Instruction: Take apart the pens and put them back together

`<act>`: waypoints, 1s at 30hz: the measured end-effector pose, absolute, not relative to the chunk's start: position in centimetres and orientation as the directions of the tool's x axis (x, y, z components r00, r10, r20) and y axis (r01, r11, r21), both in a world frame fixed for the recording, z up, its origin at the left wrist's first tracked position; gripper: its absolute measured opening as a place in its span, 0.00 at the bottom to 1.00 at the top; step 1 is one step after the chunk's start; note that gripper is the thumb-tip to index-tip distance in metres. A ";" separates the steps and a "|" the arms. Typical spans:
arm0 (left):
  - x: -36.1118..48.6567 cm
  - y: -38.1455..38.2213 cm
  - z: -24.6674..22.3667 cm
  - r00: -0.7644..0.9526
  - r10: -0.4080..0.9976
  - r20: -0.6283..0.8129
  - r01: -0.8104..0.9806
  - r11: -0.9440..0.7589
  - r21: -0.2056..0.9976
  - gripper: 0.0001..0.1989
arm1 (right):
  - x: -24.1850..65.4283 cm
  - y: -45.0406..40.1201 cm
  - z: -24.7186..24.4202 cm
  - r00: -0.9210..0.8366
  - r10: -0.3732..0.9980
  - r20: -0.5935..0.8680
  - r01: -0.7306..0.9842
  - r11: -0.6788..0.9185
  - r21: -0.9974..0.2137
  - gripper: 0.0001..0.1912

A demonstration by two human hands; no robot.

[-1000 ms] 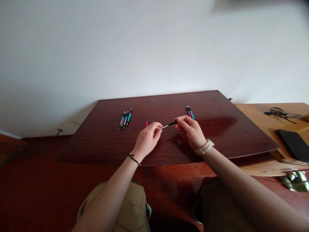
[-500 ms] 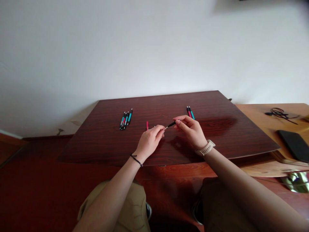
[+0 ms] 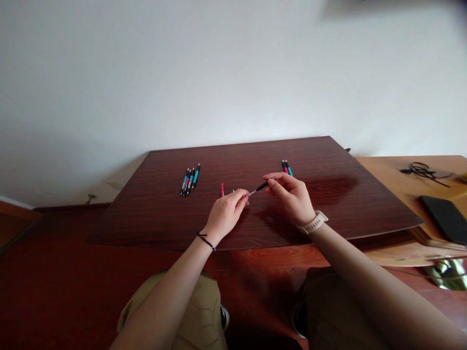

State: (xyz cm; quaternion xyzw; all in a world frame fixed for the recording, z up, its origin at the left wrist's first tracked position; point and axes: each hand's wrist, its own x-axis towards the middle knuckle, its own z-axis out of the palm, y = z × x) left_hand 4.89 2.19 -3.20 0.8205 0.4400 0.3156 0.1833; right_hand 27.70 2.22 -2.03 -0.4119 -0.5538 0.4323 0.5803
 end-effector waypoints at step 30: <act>6.8 1.1 -3.3 0.382 0.878 0.287 0.488 -0.456 0.745 0.06 | 26.5 2.2 -3.0 -0.174 0.965 0.197 -0.066 0.188 -0.980 0.17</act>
